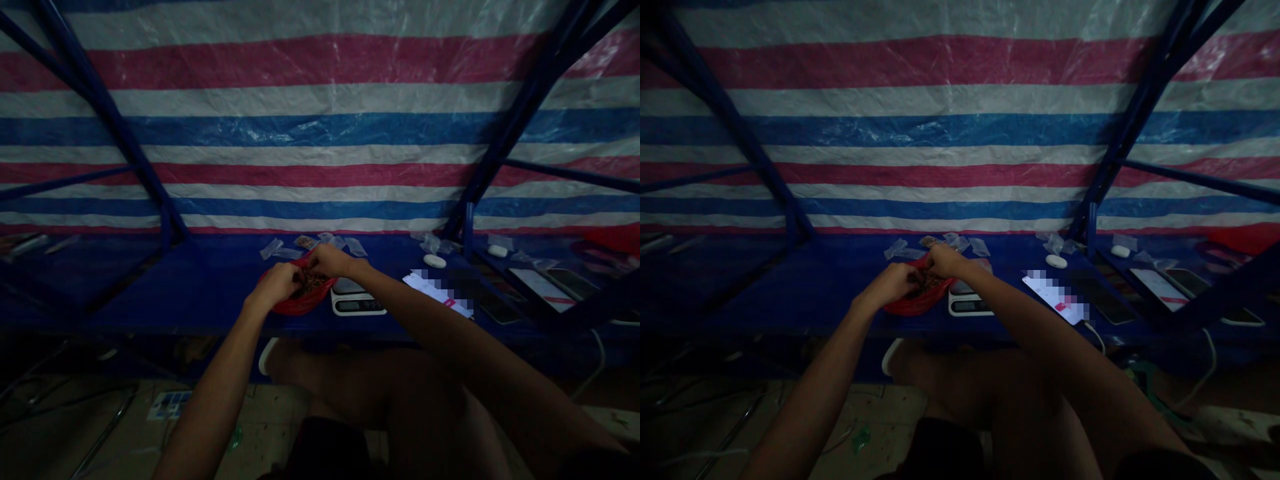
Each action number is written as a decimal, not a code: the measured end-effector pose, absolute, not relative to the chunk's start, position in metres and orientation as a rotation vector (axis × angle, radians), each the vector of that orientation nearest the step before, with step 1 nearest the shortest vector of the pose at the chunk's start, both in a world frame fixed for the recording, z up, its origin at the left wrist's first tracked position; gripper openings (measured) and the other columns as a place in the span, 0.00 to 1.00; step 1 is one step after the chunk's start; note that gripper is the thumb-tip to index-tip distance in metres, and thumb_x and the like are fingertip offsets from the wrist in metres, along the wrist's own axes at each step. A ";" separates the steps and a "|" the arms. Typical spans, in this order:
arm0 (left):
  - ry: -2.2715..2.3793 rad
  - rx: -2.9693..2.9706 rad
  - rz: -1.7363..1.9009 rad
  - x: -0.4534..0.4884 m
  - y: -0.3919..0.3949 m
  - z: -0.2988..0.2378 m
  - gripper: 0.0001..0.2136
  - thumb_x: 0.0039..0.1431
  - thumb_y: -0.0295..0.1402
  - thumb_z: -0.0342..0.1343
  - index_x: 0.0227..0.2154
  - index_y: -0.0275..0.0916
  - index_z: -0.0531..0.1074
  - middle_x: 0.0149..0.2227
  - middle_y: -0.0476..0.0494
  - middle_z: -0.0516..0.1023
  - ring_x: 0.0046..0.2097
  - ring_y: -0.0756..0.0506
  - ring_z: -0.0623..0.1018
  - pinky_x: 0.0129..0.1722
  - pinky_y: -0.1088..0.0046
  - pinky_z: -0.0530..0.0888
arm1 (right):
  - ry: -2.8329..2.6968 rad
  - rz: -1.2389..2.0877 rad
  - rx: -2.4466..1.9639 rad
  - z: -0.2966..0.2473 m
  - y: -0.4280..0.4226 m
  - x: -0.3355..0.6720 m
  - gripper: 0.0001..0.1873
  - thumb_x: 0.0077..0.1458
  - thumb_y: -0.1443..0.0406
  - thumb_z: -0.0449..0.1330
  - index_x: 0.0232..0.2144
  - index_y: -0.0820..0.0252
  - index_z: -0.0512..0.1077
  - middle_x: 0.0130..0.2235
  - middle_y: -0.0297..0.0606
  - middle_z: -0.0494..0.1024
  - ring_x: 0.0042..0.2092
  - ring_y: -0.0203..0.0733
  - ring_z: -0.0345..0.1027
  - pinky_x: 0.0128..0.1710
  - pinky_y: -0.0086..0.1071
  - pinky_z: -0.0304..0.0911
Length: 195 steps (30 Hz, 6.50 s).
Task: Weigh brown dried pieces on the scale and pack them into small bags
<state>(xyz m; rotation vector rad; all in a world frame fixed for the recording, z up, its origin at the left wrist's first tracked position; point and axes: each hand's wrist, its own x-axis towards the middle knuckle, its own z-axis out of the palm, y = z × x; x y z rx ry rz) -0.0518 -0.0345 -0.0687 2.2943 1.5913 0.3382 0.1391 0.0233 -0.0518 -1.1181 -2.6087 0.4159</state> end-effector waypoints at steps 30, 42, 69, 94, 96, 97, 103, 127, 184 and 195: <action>1.415 2.159 0.472 -0.032 -0.012 -0.066 0.09 0.58 0.29 0.58 0.40 0.40 0.81 0.40 0.44 0.86 0.40 0.44 0.84 0.40 0.70 0.77 | -2.022 0.421 -1.112 -0.079 0.006 0.257 0.08 0.58 0.68 0.65 0.40 0.56 0.82 0.43 0.38 0.86 0.44 0.46 0.81 0.45 0.36 0.73; 1.251 2.392 0.557 0.007 -0.001 -0.028 0.07 0.59 0.29 0.61 0.39 0.41 0.82 0.41 0.47 0.86 0.42 0.44 0.83 0.45 0.71 0.77 | -2.093 0.338 -1.024 -0.067 -0.003 0.262 0.08 0.61 0.68 0.62 0.40 0.58 0.81 0.43 0.41 0.84 0.44 0.44 0.78 0.45 0.35 0.69; 1.105 2.631 0.176 0.096 0.037 -0.024 0.13 0.55 0.24 0.62 0.42 0.42 0.84 0.41 0.45 0.86 0.42 0.44 0.83 0.41 0.75 0.73 | -2.181 0.584 -1.194 -0.086 -0.031 0.297 0.05 0.60 0.70 0.61 0.36 0.61 0.78 0.37 0.38 0.81 0.37 0.40 0.73 0.37 0.30 0.63; 1.178 2.416 0.506 0.051 0.015 -0.059 0.10 0.61 0.35 0.61 0.43 0.38 0.80 0.38 0.43 0.84 0.38 0.44 0.82 0.38 0.71 0.74 | -2.068 0.266 -1.381 -0.093 -0.006 0.272 0.12 0.66 0.63 0.57 0.39 0.56 0.81 0.40 0.40 0.79 0.39 0.41 0.71 0.39 0.33 0.59; 1.234 2.474 0.297 0.047 0.006 -0.063 0.08 0.60 0.36 0.62 0.39 0.40 0.81 0.34 0.45 0.84 0.35 0.44 0.81 0.35 0.72 0.72 | -2.008 0.280 -1.366 -0.090 -0.009 0.275 0.13 0.66 0.62 0.57 0.39 0.58 0.81 0.39 0.40 0.79 0.38 0.41 0.71 0.39 0.33 0.60; 1.239 2.497 0.230 0.046 0.003 -0.065 0.07 0.60 0.36 0.61 0.37 0.41 0.81 0.34 0.45 0.84 0.35 0.44 0.81 0.35 0.72 0.72 | -1.973 0.290 -1.350 -0.089 -0.011 0.276 0.13 0.66 0.62 0.57 0.39 0.58 0.81 0.38 0.41 0.79 0.38 0.41 0.71 0.39 0.33 0.61; 1.234 2.540 0.314 0.053 0.002 -0.057 0.08 0.63 0.31 0.57 0.39 0.42 0.82 0.38 0.44 0.85 0.39 0.44 0.82 0.39 0.71 0.72 | -1.886 0.340 -1.287 -0.082 -0.025 0.283 0.13 0.65 0.60 0.58 0.39 0.60 0.80 0.36 0.40 0.79 0.34 0.40 0.69 0.35 0.33 0.61; 1.406 2.395 0.121 -0.013 -0.006 -0.070 0.15 0.54 0.28 0.59 0.45 0.43 0.80 0.46 0.43 0.85 0.46 0.43 0.82 0.45 0.72 0.75 | -1.787 0.516 -1.245 -0.102 -0.031 0.306 0.15 0.64 0.61 0.56 0.48 0.59 0.78 0.39 0.42 0.83 0.39 0.45 0.77 0.39 0.36 0.69; 1.608 2.359 -0.101 0.016 -0.001 -0.033 0.11 0.59 0.25 0.56 0.39 0.40 0.82 0.36 0.43 0.85 0.35 0.45 0.82 0.32 0.74 0.70 | -1.702 0.574 -1.270 -0.103 -0.035 0.320 0.16 0.61 0.57 0.59 0.42 0.62 0.80 0.40 0.44 0.84 0.38 0.46 0.76 0.38 0.36 0.68; 1.396 2.584 0.179 0.022 0.015 -0.070 0.11 0.62 0.27 0.54 0.44 0.40 0.78 0.46 0.39 0.84 0.46 0.41 0.82 0.46 0.70 0.73 | -1.782 0.590 -1.206 -0.099 -0.033 0.292 0.15 0.61 0.60 0.58 0.42 0.62 0.80 0.40 0.43 0.84 0.39 0.46 0.77 0.39 0.35 0.69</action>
